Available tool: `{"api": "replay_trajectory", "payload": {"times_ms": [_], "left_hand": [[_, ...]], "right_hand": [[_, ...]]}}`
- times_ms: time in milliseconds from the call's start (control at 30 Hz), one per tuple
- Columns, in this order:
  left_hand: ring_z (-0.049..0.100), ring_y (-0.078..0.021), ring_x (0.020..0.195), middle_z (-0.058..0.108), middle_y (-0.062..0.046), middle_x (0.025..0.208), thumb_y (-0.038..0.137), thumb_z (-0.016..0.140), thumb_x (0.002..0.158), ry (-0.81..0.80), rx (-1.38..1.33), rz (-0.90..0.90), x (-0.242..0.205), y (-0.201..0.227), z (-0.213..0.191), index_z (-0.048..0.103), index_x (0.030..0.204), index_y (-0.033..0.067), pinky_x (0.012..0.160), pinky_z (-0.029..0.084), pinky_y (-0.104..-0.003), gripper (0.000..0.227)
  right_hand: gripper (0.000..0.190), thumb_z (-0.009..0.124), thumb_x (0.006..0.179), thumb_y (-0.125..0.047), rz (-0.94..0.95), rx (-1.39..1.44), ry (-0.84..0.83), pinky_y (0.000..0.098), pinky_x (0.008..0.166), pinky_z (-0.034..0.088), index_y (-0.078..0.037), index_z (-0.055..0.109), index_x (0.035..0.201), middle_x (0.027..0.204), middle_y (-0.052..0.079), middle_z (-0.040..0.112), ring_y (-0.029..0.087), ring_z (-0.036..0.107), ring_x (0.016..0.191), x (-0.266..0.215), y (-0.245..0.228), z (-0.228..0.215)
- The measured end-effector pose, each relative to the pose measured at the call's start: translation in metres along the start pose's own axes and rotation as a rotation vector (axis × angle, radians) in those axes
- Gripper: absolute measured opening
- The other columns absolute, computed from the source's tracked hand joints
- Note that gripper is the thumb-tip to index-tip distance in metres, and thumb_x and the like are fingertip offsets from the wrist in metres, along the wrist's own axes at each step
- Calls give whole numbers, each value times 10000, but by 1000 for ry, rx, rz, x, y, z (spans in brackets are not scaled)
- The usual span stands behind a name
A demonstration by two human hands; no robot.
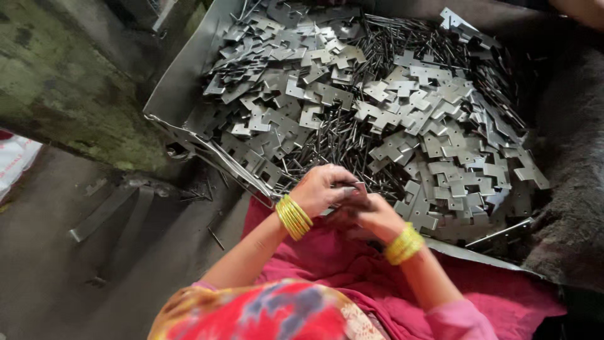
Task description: The person sits on the floor and sorts small metal brackets and pins from a large bin, picking them up by hand and placing them into a separate pile. The task involves repetitive hand movements to separate and organize the metal components.
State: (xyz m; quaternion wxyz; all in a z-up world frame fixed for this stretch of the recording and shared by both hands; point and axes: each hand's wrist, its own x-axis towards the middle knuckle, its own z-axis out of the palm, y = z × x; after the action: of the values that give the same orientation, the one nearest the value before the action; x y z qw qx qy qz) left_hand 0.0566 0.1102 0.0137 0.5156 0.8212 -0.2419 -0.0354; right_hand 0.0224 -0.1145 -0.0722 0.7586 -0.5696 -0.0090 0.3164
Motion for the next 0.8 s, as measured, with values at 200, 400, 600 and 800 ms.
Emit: {"api": "replay_trajectory", "payload": {"times_ms": [200,400,600,800], "left_hand": [[708,-242,960,745,-116,1066,210,782,870,509,130,-157,-44,-43,-36,718,1157,45,863,543,-356,338],[726,-233,899,755,-100,1003,188,703,912,572,46,-343,-40,-66,-23,756,1084,88,834,564,-338,206],[702,-316,965,754,-133,1023,222,667,927,529,208,-214,33,-66,49,757,985,92,862,544,-419,169],[698,-299,898,707,-150,1031,157,618,819,314,768,123,114,-88,170,687,1080,39,749,548,-395,295]], "right_hand": [[200,606,977,-87,-195,-906,636,388,667,515,-111,737,1127,898,136,627,255,613,791,91,-1,-34],[110,616,912,-120,-113,-1828,867,406,677,591,-94,723,916,1032,146,626,323,672,935,139,21,-28],[88,629,964,-123,-450,-1485,1012,452,747,546,-57,683,943,975,144,625,328,643,880,69,-5,-49],[109,584,1082,-133,-658,240,1110,446,760,605,-35,606,1126,990,185,679,320,681,872,-33,-26,-95]]}}
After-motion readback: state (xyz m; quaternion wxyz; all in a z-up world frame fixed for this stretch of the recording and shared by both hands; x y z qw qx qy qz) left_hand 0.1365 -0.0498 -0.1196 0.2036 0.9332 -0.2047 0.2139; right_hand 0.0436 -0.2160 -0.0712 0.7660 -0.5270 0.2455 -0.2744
